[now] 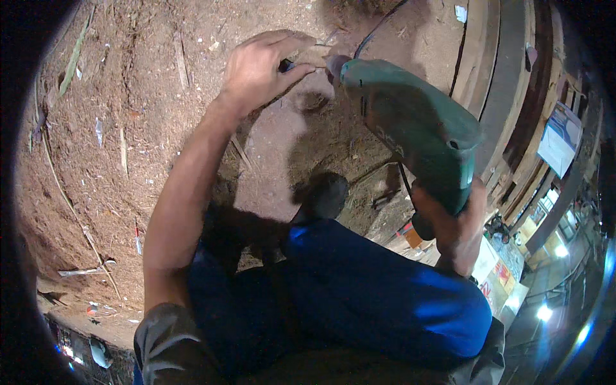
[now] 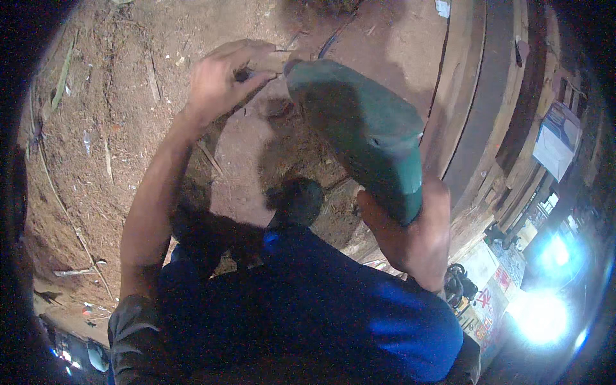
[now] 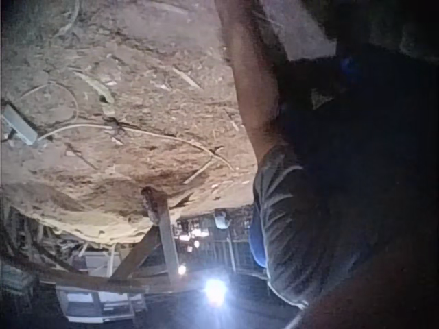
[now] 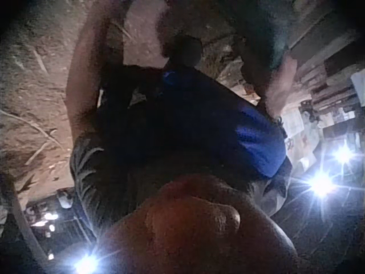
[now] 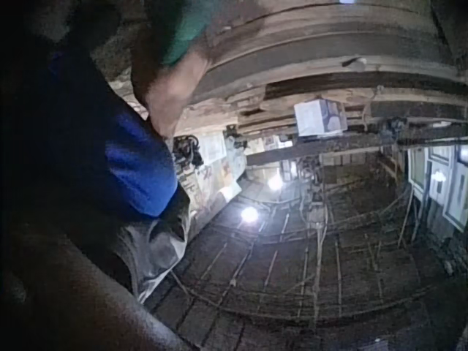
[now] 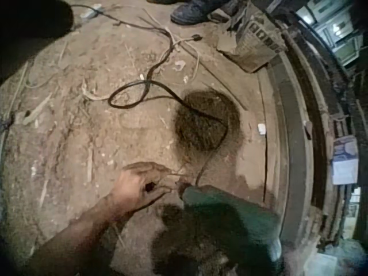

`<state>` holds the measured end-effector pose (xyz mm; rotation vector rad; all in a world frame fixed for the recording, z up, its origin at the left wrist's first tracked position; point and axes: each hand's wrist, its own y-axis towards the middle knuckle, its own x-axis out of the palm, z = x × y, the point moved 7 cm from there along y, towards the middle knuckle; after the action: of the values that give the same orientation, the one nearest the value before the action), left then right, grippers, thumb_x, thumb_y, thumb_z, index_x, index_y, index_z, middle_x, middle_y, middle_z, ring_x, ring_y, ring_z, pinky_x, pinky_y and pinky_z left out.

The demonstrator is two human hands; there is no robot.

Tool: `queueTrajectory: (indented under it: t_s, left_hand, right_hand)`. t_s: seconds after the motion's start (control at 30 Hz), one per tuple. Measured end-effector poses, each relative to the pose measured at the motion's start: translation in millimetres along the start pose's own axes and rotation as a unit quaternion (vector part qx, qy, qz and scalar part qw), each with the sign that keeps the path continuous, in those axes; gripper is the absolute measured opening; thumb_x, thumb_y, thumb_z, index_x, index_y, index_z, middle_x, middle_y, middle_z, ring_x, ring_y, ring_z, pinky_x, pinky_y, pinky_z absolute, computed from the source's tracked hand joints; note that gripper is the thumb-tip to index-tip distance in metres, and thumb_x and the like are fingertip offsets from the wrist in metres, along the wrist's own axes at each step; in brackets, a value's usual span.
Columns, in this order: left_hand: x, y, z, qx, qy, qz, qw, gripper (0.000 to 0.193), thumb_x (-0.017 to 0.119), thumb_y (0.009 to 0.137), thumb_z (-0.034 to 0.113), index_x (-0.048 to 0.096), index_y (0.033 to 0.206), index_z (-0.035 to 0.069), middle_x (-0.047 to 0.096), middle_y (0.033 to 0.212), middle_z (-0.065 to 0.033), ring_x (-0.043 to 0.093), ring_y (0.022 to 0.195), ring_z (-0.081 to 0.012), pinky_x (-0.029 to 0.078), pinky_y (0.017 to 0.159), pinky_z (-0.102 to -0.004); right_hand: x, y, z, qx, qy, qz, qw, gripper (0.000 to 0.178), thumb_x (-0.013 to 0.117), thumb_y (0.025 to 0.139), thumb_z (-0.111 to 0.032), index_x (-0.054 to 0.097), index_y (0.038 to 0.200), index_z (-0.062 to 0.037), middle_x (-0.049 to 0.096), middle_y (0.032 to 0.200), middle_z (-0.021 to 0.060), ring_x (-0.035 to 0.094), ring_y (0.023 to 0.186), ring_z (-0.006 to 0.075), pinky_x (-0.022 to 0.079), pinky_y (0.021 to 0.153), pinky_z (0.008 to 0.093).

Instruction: The person uses an electric drill to create a hole in a small wooden piece, then uses an axe to trim another piece of wood, and finally uses a hammer to drive a nail through the two pieces to connect them.

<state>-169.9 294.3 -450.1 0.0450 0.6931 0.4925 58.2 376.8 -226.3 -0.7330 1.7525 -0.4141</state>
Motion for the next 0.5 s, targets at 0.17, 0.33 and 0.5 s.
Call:
queueTrajectory:
  t_s: [0.17, 0.33, 0.5]
  left_hand:
    - [-2.3, 0.8, 3.0, 0.017, -0.008, 0.003, 1.000, 0.038, 0.079, 0.084, 0.037, 0.073, 0.116, 0.018, 0.074, 0.112, -0.0065, 0.070, 0.102, -0.0303, 0.058, 0.088, -0.0399]
    - [0.5, 1.6, 0.5, 0.025, -0.006, -0.014, 1.000, 0.041, 0.078, 0.085, 0.037, 0.072, 0.119, 0.017, 0.073, 0.114, -0.0073, 0.070, 0.103, -0.0313, 0.057, 0.090, -0.0405]
    - [2.1, 1.1, 0.5, 0.032, -0.004, -0.014, 0.999, 0.042, 0.079, 0.084, 0.035, 0.072, 0.121, 0.017, 0.073, 0.118, -0.0078, 0.070, 0.106, -0.0315, 0.057, 0.092, -0.0406]
  right_hand:
    - [-5.5, 2.1, -6.4, -0.017, -0.074, 0.010, 0.997, 0.039, 0.081, 0.078, -0.011, 0.069, 0.115, -0.0025, 0.073, 0.093, 0.0134, 0.070, 0.081, 0.0257, 0.054, 0.074, 0.0378]
    - [-6.6, 1.2, -5.8, -0.018, 0.151, 0.014, 0.988, 0.042, 0.073, 0.071, -0.015, 0.073, 0.110, 0.0002, 0.072, 0.090, 0.0070, 0.066, 0.076, 0.0168, 0.052, 0.070, 0.0297]
    - [-8.5, -1.9, 0.3, -0.019, 0.120, -0.004, 0.993, 0.045, 0.071, 0.070, -0.013, 0.072, 0.112, 0.0020, 0.073, 0.093, 0.0079, 0.068, 0.082, 0.0175, 0.053, 0.073, 0.0298]
